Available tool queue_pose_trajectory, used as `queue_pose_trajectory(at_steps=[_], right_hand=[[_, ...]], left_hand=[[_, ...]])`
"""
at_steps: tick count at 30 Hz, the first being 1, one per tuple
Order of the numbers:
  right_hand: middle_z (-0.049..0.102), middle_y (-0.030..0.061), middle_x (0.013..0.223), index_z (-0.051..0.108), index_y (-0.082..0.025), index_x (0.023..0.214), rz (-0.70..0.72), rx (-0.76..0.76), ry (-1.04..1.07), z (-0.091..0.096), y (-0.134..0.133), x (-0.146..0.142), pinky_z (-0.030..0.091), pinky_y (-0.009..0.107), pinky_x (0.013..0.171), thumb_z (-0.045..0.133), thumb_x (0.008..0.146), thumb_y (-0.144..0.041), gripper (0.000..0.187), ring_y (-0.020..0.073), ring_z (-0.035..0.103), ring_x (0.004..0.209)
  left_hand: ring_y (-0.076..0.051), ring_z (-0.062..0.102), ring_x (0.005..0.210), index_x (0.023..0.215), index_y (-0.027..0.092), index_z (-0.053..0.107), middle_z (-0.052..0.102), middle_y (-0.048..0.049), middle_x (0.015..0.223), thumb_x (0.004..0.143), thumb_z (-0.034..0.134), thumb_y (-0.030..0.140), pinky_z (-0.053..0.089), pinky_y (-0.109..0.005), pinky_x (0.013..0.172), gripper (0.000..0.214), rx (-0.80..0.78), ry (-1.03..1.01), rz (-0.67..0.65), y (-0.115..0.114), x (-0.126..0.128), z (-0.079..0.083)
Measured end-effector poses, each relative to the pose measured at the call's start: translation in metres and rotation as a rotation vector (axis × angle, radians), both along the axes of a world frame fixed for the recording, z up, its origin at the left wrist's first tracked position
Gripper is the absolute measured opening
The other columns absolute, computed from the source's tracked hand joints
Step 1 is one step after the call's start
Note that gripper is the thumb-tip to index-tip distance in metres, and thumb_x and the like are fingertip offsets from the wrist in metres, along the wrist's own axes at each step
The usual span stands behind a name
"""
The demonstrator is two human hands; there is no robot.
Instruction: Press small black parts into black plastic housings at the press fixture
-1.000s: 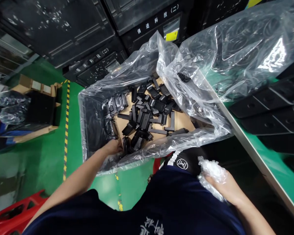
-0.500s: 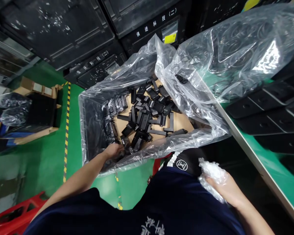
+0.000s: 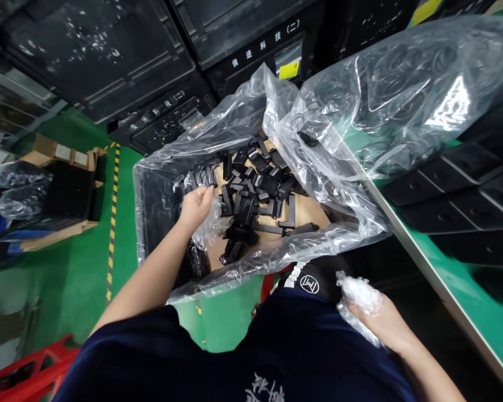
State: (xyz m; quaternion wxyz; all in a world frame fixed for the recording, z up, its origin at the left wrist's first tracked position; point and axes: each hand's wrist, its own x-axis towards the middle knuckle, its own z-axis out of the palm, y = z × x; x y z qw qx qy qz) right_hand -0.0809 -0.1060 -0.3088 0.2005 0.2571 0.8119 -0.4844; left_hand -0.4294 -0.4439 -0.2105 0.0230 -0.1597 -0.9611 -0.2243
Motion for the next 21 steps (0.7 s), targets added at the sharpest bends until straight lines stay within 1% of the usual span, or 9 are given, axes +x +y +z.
queue_pose_trajectory(at_steps=[2,4,6,7,10,13,15,17,21], right_hand=[[0.071,0.0111,0.105,0.066,-0.021,0.099,0.006,0.012,0.013,0.001,0.001,0.003,0.055,0.052,0.092,0.053,0.067,-0.056,0.05,0.0354,0.067,0.099],[0.07,0.0115,0.107,0.066,-0.02,0.101,-0.005,0.017,0.032,0.0,0.002,0.007,0.055,0.05,0.092,0.053,0.069,-0.056,0.05,0.035,0.067,0.101],[0.07,0.0118,0.107,0.065,-0.02,0.102,-0.026,0.012,0.048,-0.003,0.003,0.01,0.057,0.046,0.09,0.054,0.07,-0.055,0.049,0.034,0.067,0.1],[0.071,0.0117,0.106,0.065,-0.02,0.102,-0.034,0.006,0.05,-0.005,0.003,0.011,0.058,0.045,0.088,0.054,0.07,-0.055,0.048,0.0334,0.067,0.099],[0.072,0.0097,0.101,0.065,-0.022,0.099,-0.011,0.003,0.044,-0.011,0.003,0.009,0.059,0.043,0.085,0.055,0.071,-0.054,0.043,0.0319,0.069,0.093],[0.072,0.0077,0.097,0.065,-0.023,0.094,0.06,0.037,0.045,-0.011,0.002,0.004,0.058,0.045,0.083,0.052,0.071,-0.051,0.038,0.0314,0.069,0.09],[0.072,0.0072,0.095,0.065,-0.024,0.092,0.09,0.057,0.04,-0.009,0.001,0.002,0.058,0.045,0.083,0.05,0.072,-0.049,0.036,0.0312,0.069,0.089],[0.072,0.0076,0.096,0.065,-0.023,0.093,0.089,0.078,0.041,-0.006,0.0,0.003,0.058,0.046,0.085,0.049,0.071,-0.047,0.037,0.0314,0.069,0.09],[0.071,0.0094,0.103,0.065,-0.021,0.1,0.035,0.101,0.047,-0.005,-0.001,0.011,0.057,0.048,0.089,0.049,0.071,-0.048,0.043,0.0327,0.068,0.096]], left_hand=[[-0.013,0.04,0.053,0.056,0.021,0.031,0.034,0.0019,0.054,0.089,0.041,0.042,0.033,-0.025,0.055,0.04,-0.115,0.007,0.012,-0.002,-0.014,0.007],[-0.017,0.053,0.062,0.061,0.02,0.045,0.051,-0.0011,0.06,0.085,0.051,0.036,0.039,-0.026,0.062,0.029,-0.44,-0.079,0.04,-0.016,-0.023,0.01],[-0.024,0.064,0.074,0.08,0.02,0.06,0.066,-0.0072,0.075,0.075,0.066,0.034,0.044,-0.029,0.068,0.016,-0.756,-0.228,0.056,-0.032,-0.023,0.006],[-0.028,0.066,0.079,0.092,0.019,0.064,0.069,-0.0107,0.083,0.071,0.072,0.037,0.046,-0.031,0.069,0.029,-0.833,-0.295,0.053,-0.039,-0.019,0.0],[-0.034,0.069,0.089,0.13,0.018,0.053,0.071,-0.0178,0.096,0.074,0.069,0.059,0.05,-0.035,0.072,0.071,-0.854,-0.336,0.03,-0.043,-0.001,-0.026],[-0.034,0.068,0.096,0.147,0.022,0.035,0.071,-0.0192,0.104,0.088,0.047,0.064,0.051,-0.038,0.078,0.074,-0.855,-0.274,-0.038,-0.026,0.006,-0.053],[-0.034,0.068,0.098,0.139,0.024,0.05,0.071,-0.0182,0.104,0.091,0.048,0.056,0.05,-0.039,0.081,0.058,-0.861,-0.274,-0.097,-0.011,-0.001,-0.066],[-0.034,0.067,0.101,0.116,0.021,0.068,0.072,-0.0176,0.103,0.09,0.053,0.042,0.05,-0.037,0.083,0.037,-0.859,-0.3,-0.136,0.0,-0.014,-0.073],[-0.032,0.068,0.095,0.09,0.017,0.074,0.073,-0.0178,0.096,0.084,0.056,0.026,0.049,-0.035,0.078,0.021,-0.848,-0.272,-0.127,0.003,-0.028,-0.073]])
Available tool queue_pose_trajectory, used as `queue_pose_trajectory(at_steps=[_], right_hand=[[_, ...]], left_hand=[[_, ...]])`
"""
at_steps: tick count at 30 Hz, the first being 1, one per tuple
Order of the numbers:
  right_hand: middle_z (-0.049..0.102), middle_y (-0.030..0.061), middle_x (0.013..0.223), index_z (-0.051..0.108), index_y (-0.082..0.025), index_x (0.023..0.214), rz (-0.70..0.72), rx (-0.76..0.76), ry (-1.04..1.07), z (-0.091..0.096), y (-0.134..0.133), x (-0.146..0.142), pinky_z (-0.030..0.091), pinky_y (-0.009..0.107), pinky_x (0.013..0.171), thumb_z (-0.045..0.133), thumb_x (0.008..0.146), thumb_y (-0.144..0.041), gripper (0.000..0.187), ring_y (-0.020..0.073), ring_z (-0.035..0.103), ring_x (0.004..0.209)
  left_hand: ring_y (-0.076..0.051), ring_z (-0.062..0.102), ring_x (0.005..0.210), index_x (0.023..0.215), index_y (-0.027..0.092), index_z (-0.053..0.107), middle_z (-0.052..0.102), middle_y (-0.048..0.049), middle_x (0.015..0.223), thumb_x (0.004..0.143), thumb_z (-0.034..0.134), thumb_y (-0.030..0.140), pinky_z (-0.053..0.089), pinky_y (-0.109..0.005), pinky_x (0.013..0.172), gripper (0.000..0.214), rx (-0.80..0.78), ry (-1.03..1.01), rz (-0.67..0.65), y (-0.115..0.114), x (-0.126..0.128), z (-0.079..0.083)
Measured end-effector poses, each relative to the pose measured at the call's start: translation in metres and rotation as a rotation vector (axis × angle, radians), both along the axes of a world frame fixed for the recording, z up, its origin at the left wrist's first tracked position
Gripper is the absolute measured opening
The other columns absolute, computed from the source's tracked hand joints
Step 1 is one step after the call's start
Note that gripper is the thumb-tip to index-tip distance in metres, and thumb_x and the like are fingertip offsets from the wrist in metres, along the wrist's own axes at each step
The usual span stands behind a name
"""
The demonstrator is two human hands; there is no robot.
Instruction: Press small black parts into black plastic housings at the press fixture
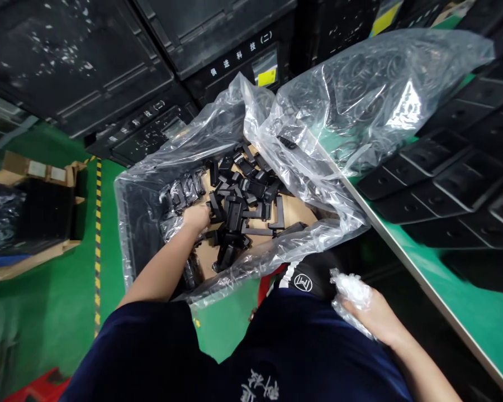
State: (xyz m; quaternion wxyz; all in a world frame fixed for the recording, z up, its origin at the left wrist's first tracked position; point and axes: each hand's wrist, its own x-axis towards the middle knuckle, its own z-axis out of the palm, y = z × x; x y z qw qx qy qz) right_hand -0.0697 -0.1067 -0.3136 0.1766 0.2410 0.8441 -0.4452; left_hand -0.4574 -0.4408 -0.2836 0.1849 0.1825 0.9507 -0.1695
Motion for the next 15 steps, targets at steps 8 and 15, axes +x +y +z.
queue_pose_trajectory(at_steps=[8,15], right_hand=[[0.072,0.0083,0.094,0.065,-0.022,0.09,0.037,-0.018,-0.035,-0.012,0.003,-0.001,0.058,0.044,0.081,0.049,0.073,-0.047,0.035,0.0314,0.069,0.087],[0.069,0.0107,0.107,0.063,-0.019,0.103,0.008,-0.031,-0.052,-0.006,0.001,-0.003,0.054,0.046,0.094,0.048,0.069,-0.047,0.046,0.033,0.066,0.1]], left_hand=[[-0.022,0.065,0.077,0.089,0.017,0.065,0.069,-0.0096,0.08,0.098,0.03,0.041,0.04,-0.028,0.066,0.043,0.274,0.416,0.064,-0.005,0.006,0.052],[-0.022,0.062,0.08,0.067,0.017,0.055,0.064,-0.0091,0.083,0.089,0.05,0.047,0.04,-0.028,0.067,0.037,0.295,0.516,0.088,-0.018,0.005,0.077]])
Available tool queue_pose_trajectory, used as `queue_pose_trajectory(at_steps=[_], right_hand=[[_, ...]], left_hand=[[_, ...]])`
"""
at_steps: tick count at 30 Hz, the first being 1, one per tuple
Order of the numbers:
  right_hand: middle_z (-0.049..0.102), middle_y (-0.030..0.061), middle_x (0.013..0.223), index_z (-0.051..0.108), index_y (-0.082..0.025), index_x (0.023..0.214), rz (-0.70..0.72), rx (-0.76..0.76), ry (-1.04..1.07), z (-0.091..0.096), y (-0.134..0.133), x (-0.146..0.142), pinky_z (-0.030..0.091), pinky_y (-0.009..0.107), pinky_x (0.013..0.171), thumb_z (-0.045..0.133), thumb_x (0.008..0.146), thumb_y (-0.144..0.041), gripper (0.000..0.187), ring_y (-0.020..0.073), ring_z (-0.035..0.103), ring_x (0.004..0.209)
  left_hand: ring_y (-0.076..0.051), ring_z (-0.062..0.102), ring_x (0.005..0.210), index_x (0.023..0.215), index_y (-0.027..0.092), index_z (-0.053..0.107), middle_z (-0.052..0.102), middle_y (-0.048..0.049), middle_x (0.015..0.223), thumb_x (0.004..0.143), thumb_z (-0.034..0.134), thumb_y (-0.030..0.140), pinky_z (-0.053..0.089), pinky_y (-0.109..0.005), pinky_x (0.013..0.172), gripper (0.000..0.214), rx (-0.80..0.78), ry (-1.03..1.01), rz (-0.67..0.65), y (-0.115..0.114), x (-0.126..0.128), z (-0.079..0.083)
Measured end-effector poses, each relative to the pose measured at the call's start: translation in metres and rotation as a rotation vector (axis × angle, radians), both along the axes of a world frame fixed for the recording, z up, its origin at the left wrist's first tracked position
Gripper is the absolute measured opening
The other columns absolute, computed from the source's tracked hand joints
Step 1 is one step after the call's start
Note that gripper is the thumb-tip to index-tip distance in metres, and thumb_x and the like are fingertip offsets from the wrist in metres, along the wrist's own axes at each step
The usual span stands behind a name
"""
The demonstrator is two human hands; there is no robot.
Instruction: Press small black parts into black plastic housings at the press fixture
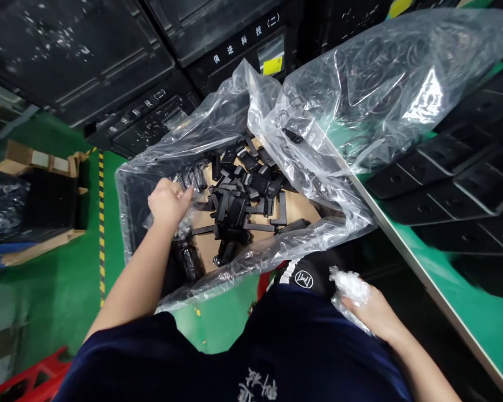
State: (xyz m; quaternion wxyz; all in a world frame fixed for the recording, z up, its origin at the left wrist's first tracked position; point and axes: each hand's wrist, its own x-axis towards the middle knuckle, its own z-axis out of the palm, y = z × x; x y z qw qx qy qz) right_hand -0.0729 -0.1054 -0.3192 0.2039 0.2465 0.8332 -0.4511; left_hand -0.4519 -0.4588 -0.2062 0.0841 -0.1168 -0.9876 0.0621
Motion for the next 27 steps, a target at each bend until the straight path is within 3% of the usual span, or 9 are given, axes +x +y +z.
queue_pose_trajectory(at_steps=[3,5,7,9,12,15,18,20,27], right_hand=[[0.068,0.0114,0.113,0.063,-0.019,0.108,-0.066,-0.066,-0.05,-0.006,0.003,0.006,0.052,0.046,0.098,0.051,0.069,-0.054,0.053,0.0338,0.063,0.107],[0.068,0.0114,0.113,0.063,-0.02,0.106,-0.069,-0.083,-0.08,-0.011,0.005,0.007,0.052,0.046,0.098,0.052,0.069,-0.056,0.053,0.0342,0.063,0.108],[0.069,0.0108,0.111,0.064,-0.021,0.104,-0.041,-0.084,-0.097,-0.013,0.007,0.005,0.052,0.046,0.097,0.052,0.068,-0.055,0.051,0.0342,0.063,0.106],[0.069,0.0103,0.111,0.064,-0.021,0.105,-0.014,-0.08,-0.104,-0.014,0.007,0.001,0.051,0.047,0.097,0.053,0.067,-0.053,0.052,0.0339,0.063,0.106],[0.067,0.0106,0.114,0.064,-0.02,0.107,0.004,-0.069,-0.105,-0.012,0.006,-0.003,0.048,0.048,0.101,0.051,0.066,-0.052,0.054,0.0339,0.062,0.108],[0.067,0.0105,0.114,0.065,-0.02,0.105,0.013,-0.061,-0.095,-0.012,0.005,-0.002,0.048,0.048,0.101,0.05,0.068,-0.052,0.051,0.0337,0.062,0.108],[0.068,0.0102,0.113,0.065,-0.02,0.104,-0.007,-0.056,-0.11,-0.016,0.006,0.001,0.05,0.046,0.099,0.05,0.068,-0.052,0.05,0.0333,0.062,0.109],[0.067,0.0098,0.114,0.065,-0.02,0.105,-0.001,-0.05,-0.115,-0.018,0.006,0.002,0.05,0.045,0.099,0.05,0.068,-0.052,0.052,0.0331,0.061,0.111],[0.068,0.0094,0.111,0.064,-0.019,0.106,0.06,-0.013,-0.114,-0.014,0.006,-0.005,0.052,0.044,0.097,0.048,0.068,-0.051,0.052,0.032,0.063,0.106]], left_hand=[[-0.026,0.065,0.091,0.083,0.015,0.064,0.068,-0.0124,0.094,0.087,0.054,0.03,0.045,-0.031,0.075,0.019,-0.288,-0.567,-0.066,-0.019,0.035,-0.024],[-0.023,0.067,0.083,0.089,0.014,0.067,0.069,-0.0085,0.084,0.079,0.069,0.028,0.048,-0.029,0.073,0.017,-0.334,-0.835,-0.122,-0.03,0.067,-0.051],[-0.02,0.067,0.079,0.103,0.013,0.066,0.07,-0.0059,0.085,0.078,0.073,0.033,0.051,-0.03,0.072,0.033,-0.337,-0.997,-0.157,-0.038,0.096,-0.077],[-0.018,0.067,0.082,0.115,0.014,0.062,0.07,-0.0058,0.092,0.087,0.065,0.038,0.053,-0.034,0.076,0.037,-0.331,-1.09,-0.196,-0.043,0.114,-0.097],[-0.02,0.067,0.087,0.126,0.016,0.056,0.069,-0.008,0.098,0.092,0.057,0.042,0.053,-0.04,0.081,0.042,-0.336,-1.128,-0.257,-0.049,0.115,-0.108],[-0.023,0.067,0.084,0.119,0.017,0.062,0.07,-0.0098,0.093,0.088,0.06,0.034,0.052,-0.037,0.077,0.035,-0.344,-1.129,-0.331,-0.051,0.105,-0.098],[-0.022,0.065,0.074,0.08,0.018,0.07,0.07,-0.0089,0.078,0.082,0.056,0.022,0.046,-0.03,0.068,0.015,-0.303,-1.129,-0.404,-0.043,0.099,-0.073],[-0.018,0.06,0.066,0.062,0.018,0.063,0.066,-0.0063,0.068,0.081,0.05,0.02,0.042,-0.027,0.062,0.023,-0.232,-1.127,-0.444,-0.032,0.096,-0.053],[-0.009,0.044,0.052,0.056,0.016,0.05,0.046,0.0025,0.053,0.084,0.043,0.023,0.032,-0.022,0.055,0.03,0.169,-0.996,-0.598,0.012,0.07,0.016]])
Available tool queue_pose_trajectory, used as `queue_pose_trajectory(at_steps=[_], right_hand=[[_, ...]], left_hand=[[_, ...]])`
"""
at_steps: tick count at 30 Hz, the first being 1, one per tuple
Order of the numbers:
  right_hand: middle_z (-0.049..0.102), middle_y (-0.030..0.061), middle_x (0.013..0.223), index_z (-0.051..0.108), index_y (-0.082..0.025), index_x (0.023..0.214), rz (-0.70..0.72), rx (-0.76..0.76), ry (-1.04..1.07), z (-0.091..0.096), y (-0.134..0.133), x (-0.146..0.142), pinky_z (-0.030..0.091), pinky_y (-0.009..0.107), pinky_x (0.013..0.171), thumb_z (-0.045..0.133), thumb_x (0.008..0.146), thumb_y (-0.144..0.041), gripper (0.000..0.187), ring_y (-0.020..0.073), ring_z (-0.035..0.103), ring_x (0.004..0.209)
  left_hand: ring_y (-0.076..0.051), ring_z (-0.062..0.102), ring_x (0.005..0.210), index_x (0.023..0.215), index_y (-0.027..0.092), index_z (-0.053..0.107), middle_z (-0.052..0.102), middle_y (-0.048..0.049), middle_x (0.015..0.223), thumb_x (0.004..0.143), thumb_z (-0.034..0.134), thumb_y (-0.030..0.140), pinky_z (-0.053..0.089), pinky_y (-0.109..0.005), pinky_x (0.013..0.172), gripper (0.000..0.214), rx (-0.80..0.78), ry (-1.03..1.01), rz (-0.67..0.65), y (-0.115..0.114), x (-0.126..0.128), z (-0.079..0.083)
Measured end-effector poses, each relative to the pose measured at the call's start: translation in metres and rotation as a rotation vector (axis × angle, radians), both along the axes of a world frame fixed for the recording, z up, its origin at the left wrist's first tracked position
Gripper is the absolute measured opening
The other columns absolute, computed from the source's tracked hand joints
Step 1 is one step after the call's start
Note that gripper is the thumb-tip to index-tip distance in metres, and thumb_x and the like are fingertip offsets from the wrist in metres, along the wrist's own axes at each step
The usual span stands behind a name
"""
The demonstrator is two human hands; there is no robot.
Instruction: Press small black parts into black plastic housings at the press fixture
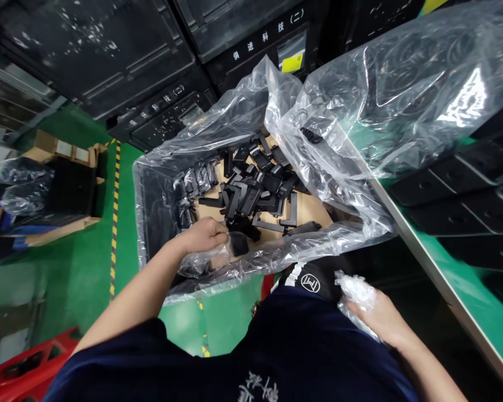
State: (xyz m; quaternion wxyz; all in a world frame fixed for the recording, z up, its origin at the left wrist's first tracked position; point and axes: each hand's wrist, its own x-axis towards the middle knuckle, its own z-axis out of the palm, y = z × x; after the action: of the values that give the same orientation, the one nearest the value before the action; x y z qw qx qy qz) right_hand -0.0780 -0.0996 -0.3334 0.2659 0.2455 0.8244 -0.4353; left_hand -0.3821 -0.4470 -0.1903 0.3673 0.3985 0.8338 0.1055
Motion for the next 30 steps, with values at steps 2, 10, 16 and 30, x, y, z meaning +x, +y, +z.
queue_pose_trajectory(at_steps=[2,10,16,30], right_hand=[[0.069,0.0096,0.111,0.064,-0.019,0.106,-0.002,0.009,0.009,0.002,0.0,0.001,0.052,0.044,0.096,0.047,0.067,-0.05,0.053,0.0321,0.064,0.105],[0.07,0.0078,0.108,0.066,-0.021,0.104,0.013,0.036,0.084,0.001,0.0,0.008,0.055,0.04,0.091,0.046,0.072,-0.046,0.045,0.0311,0.066,0.103],[0.07,0.0084,0.106,0.064,-0.021,0.103,0.005,0.017,0.077,-0.005,0.0,0.007,0.054,0.04,0.09,0.045,0.072,-0.046,0.044,0.0302,0.066,0.1],[0.069,0.0044,0.083,0.058,-0.024,0.084,0.021,0.027,-0.03,0.005,-0.011,-0.013,0.052,0.035,0.071,0.044,0.07,-0.041,0.027,0.0259,0.067,0.075]], left_hand=[[-0.008,0.042,0.05,0.056,0.016,0.05,0.044,0.0031,0.053,0.085,0.043,0.023,0.031,-0.022,0.054,0.031,0.127,0.043,-0.001,0.011,-0.004,0.014],[-0.019,0.063,0.091,0.051,0.016,0.052,0.068,-0.0106,0.105,0.08,0.05,0.023,0.048,-0.032,0.083,0.03,0.588,0.121,0.289,0.018,-0.016,0.005],[-0.017,0.057,0.06,0.05,0.02,0.044,0.056,-0.0039,0.058,0.073,0.039,0.032,0.045,-0.027,0.056,0.026,0.21,0.452,0.842,-0.046,-0.055,-0.033],[-0.034,0.064,0.109,0.111,0.012,0.061,0.068,-0.0203,0.11,0.071,0.067,0.022,0.05,-0.037,0.09,0.041,-0.454,0.495,0.801,-0.058,-0.188,-0.12]])
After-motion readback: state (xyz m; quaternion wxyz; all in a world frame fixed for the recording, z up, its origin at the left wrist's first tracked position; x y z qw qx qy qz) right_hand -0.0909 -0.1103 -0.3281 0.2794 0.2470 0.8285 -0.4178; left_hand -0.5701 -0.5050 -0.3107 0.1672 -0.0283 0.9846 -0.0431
